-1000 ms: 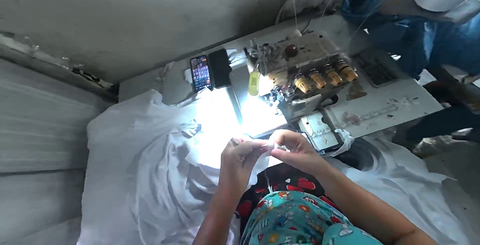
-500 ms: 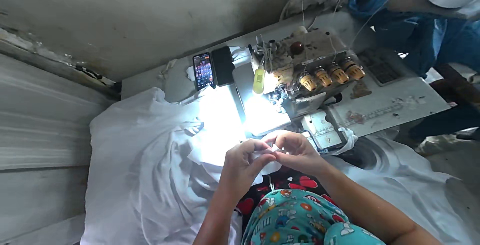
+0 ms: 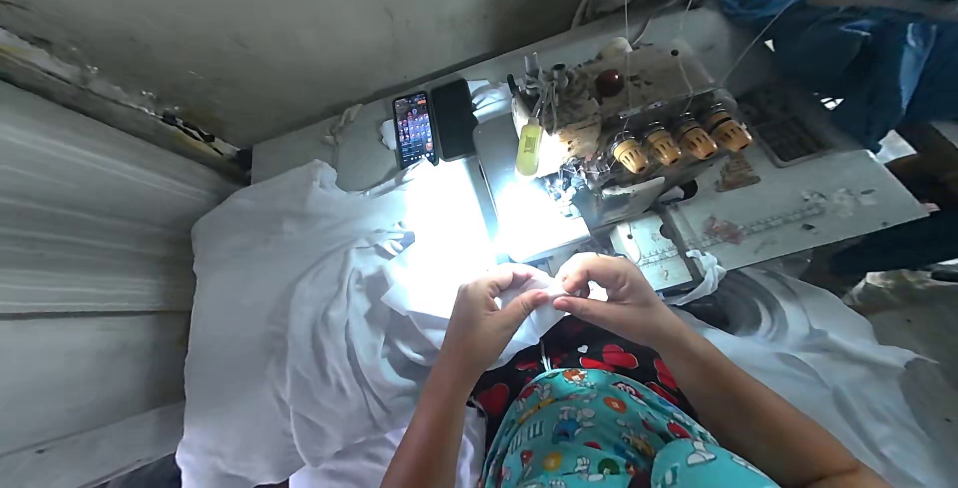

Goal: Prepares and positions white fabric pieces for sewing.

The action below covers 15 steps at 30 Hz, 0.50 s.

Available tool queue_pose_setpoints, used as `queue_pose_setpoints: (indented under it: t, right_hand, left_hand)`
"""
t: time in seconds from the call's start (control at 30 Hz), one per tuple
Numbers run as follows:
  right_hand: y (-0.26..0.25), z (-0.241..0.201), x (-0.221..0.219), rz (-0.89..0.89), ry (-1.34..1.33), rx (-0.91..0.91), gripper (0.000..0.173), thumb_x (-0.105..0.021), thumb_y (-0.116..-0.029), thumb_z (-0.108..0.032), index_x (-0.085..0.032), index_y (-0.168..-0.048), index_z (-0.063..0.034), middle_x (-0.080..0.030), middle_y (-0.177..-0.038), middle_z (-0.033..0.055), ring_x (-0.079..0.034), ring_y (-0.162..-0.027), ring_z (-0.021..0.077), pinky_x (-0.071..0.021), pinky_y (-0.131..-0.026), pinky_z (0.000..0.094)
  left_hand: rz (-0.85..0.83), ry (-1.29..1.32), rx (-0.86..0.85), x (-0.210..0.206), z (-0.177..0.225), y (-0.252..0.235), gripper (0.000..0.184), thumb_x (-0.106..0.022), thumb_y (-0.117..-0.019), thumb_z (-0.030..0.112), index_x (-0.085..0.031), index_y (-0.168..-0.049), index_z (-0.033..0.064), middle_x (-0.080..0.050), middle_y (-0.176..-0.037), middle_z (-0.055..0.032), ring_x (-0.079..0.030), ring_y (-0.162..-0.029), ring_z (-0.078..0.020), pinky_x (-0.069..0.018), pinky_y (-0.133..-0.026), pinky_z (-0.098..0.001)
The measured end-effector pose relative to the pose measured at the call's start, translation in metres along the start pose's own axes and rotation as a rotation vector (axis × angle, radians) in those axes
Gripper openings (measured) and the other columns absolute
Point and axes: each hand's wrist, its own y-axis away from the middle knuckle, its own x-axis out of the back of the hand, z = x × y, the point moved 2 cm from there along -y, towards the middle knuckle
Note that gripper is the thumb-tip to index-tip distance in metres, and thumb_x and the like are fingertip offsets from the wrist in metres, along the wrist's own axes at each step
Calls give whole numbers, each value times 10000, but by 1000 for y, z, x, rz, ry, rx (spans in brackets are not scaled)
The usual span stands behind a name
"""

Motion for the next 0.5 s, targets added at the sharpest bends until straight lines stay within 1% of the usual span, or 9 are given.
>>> queue_pose_setpoints:
  t: [0.03,0.1,0.17,0.2,0.3,0.4,0.47,0.5]
  right_hand:
    - [0,-1,0,-8,25,13,106,-717,-949,-180,-677,-928,-83,-692,-909,-43,-616,-845,-41,-505,-749,130]
    - [-1,-4,1,-21,70,34,129,-714,-957,-198,-671,-931,-79,-697,-914,-29,-625,-853,-39,-511,-750,125]
    - [0,-6,2,-28,92,46,156,-698,-974,-213,-655,-928,-71,-689,-915,-19,-617,-857,-36,-506,-761,129]
    - [0,-6,3,-28,96,49,165,-687,-982,-222,-661,-929,-68,-691,-915,-17,-620,-858,-34,-510,-766,133]
    - [1,-5,5,-21,101,45,172,-676,-990,-224,-683,-931,-63,-703,-910,-16,-631,-858,-26,-521,-773,144]
    - [0,-6,5,2,96,20,160,-691,-974,-219,-685,-903,-76,-708,-889,-40,-632,-839,-40,-521,-759,139]
    - [-1,-6,4,29,77,-5,138,-707,-953,-198,-681,-878,-86,-713,-877,-57,-635,-821,-47,-523,-743,135]
    - [-1,-6,3,43,62,-16,127,-713,-944,-188,-682,-871,-90,-717,-872,-62,-639,-813,-46,-526,-736,138]
  left_hand:
    - [2,33,19,-1,0,0,121,-743,-905,176,-744,-928,58,-725,-860,76,-661,-833,56,-549,-807,-147]
    - [37,105,43,-2,-2,-1,87,-745,-896,152,-724,-872,71,-696,-799,101,-640,-768,61,-540,-745,-139]
    - [84,144,63,-2,-4,-1,77,-734,-903,131,-722,-858,70,-690,-773,103,-633,-730,61,-533,-697,-136]
    - [99,149,65,-2,-4,-1,72,-726,-910,121,-724,-862,66,-694,-774,99,-636,-727,57,-535,-692,-136]
    - [112,126,29,-3,-5,0,79,-689,-934,99,-731,-895,45,-708,-803,81,-645,-751,56,-540,-710,-133]
    - [119,108,-12,-5,-5,0,102,-651,-955,76,-726,-915,21,-717,-831,60,-655,-773,53,-550,-733,-134]
    - [150,52,-53,-7,-6,1,112,-645,-964,96,-719,-916,27,-712,-850,58,-655,-814,54,-551,-776,-141]
    - [184,-15,-74,-8,-6,2,123,-651,-967,136,-722,-911,51,-711,-862,68,-647,-852,54,-535,-824,-156]
